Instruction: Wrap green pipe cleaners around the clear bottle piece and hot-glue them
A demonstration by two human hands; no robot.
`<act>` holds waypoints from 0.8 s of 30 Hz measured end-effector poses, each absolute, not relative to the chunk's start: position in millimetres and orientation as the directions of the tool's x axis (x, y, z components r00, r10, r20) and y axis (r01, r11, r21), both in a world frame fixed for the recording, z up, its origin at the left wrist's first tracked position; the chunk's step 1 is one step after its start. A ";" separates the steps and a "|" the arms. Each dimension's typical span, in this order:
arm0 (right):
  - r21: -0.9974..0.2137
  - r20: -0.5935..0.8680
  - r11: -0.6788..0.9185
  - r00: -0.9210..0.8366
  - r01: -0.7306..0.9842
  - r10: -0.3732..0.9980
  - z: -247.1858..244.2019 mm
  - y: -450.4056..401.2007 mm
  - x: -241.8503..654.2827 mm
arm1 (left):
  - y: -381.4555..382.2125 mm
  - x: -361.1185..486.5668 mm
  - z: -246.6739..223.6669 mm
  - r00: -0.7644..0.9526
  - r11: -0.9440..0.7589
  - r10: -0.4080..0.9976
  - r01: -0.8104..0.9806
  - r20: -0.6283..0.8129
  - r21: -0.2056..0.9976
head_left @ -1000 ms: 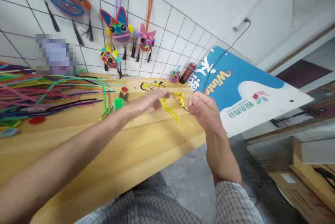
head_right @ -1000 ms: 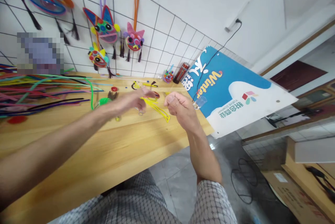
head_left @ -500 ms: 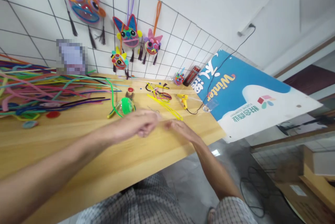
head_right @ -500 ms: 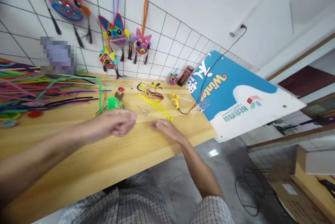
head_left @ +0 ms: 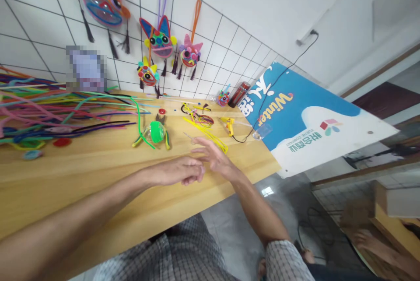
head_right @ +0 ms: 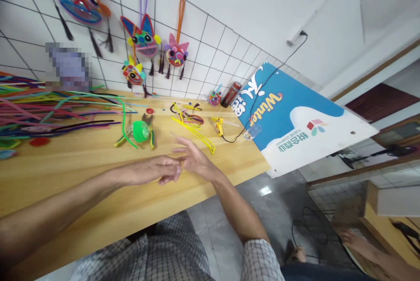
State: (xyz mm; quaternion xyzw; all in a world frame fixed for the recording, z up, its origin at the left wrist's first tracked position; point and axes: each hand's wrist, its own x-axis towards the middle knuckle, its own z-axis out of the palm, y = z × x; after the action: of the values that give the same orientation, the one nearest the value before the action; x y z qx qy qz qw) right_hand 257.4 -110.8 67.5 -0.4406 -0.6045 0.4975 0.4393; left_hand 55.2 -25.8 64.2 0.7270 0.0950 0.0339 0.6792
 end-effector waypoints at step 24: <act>-0.416 0.534 0.501 -0.242 0.758 0.810 30.1 -128.9 229.0 | -23.0 65.8 14.4 0.924 0.292 0.356 0.029 -0.137 0.956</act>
State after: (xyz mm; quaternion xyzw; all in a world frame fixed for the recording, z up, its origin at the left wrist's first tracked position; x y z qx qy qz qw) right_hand 229.0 -128.9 30.1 -0.4980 -0.7874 0.0356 0.3616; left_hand 65.8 -23.0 14.4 0.5860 0.1643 0.1037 0.7867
